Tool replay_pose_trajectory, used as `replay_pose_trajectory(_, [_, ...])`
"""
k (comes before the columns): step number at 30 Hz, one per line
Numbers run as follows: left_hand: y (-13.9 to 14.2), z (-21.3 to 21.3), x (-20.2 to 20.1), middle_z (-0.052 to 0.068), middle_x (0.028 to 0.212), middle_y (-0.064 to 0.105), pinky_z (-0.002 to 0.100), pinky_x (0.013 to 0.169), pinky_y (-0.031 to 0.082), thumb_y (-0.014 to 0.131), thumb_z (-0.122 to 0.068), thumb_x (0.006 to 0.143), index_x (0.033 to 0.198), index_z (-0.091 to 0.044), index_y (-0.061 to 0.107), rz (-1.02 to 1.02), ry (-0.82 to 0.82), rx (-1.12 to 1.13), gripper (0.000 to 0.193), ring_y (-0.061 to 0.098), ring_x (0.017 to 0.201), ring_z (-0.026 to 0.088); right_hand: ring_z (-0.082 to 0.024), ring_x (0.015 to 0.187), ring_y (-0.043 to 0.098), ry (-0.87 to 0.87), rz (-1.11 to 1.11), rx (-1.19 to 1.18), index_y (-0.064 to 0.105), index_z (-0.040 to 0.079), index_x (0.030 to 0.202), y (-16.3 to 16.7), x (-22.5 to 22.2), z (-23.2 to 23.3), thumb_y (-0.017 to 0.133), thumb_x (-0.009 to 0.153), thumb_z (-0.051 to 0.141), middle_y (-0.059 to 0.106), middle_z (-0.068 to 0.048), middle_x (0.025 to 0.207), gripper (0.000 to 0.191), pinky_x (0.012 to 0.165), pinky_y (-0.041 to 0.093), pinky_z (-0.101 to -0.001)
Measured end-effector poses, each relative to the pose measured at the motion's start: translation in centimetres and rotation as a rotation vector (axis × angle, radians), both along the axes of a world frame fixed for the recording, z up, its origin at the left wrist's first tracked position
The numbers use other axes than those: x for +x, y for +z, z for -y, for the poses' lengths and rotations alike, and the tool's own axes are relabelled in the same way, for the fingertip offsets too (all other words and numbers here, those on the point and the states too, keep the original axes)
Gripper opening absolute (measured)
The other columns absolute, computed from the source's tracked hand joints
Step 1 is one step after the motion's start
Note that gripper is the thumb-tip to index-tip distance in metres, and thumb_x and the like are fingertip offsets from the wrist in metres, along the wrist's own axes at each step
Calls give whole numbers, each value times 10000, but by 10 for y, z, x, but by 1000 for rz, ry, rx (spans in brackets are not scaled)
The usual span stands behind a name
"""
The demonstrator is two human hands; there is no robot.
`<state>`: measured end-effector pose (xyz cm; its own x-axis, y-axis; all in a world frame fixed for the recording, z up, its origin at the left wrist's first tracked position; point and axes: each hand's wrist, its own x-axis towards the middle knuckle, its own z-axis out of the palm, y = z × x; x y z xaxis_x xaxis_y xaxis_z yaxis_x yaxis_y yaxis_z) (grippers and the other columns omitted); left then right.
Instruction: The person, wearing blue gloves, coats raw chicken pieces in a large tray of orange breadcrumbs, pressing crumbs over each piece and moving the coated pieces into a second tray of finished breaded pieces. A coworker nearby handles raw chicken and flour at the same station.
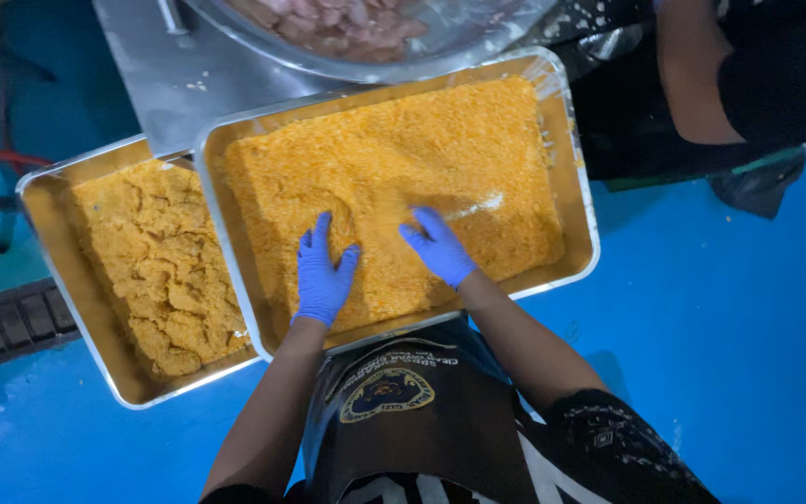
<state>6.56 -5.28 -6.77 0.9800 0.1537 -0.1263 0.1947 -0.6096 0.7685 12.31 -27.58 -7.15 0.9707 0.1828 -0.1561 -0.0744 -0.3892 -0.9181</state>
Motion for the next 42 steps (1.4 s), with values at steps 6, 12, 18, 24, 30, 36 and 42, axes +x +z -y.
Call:
replay_pose_trajectory(6, [3,1,1,312,1284,617,543,1094,439,728,-305,938,1495,-173,610,-371,167,-146,584,539,1259,448,-255,1117,671,2,321,-164,738,101,1098,28,59,87,773,941,184,725,-77,1109,181,1035,516,-397])
replay_pose_trajectory(12, [11,-31,11,345,1598,349,506,1181,287,790,-331,914,1510,-59,452,174,196,279,737,346,1458,495,-469,1267,515,-124,680,-522,661,37,1325,4,170,137,774,996,286,594,-329,1340,428,1079,406,-518])
replay_pose_trajectory(18, [1,-23,17,300,1602,360,516,1201,284,740,-398,952,1607,28,240,82,222,148,927,369,1456,477,-374,985,626,-99,44,-469,635,-45,1162,-21,172,56,652,1115,425,625,-270,1062,472,904,491,-440])
replay_pose_trajectory(24, [3,-13,14,225,1590,439,421,1204,329,654,-312,1015,1545,-11,401,-50,316,-277,660,422,1482,336,-350,1179,645,87,203,-61,639,-20,1269,-12,133,-27,719,960,412,668,-226,1267,537,1012,510,-423])
replay_pose_trajectory(30, [6,-11,7,217,1505,482,408,1168,360,627,-293,1011,1502,-11,454,-45,382,-107,592,468,1403,328,-360,1215,634,499,216,133,659,17,1279,8,90,-42,735,951,353,663,-203,1296,476,1023,504,-437])
replay_pose_trajectory(36, [-6,-23,-19,253,1526,497,488,1187,354,668,-355,984,1498,-28,480,-97,206,283,638,428,1429,422,-331,1155,629,107,567,-359,717,107,1127,6,115,78,822,857,276,702,-108,1173,336,1031,438,-486])
replay_pose_trajectory(42, [-9,-20,-39,303,1542,418,535,1187,312,705,-357,943,1527,-31,431,-80,260,173,723,359,1447,485,-419,1350,487,-2,674,-697,656,54,1340,-18,111,153,738,924,335,581,-219,1444,509,1139,356,-539])
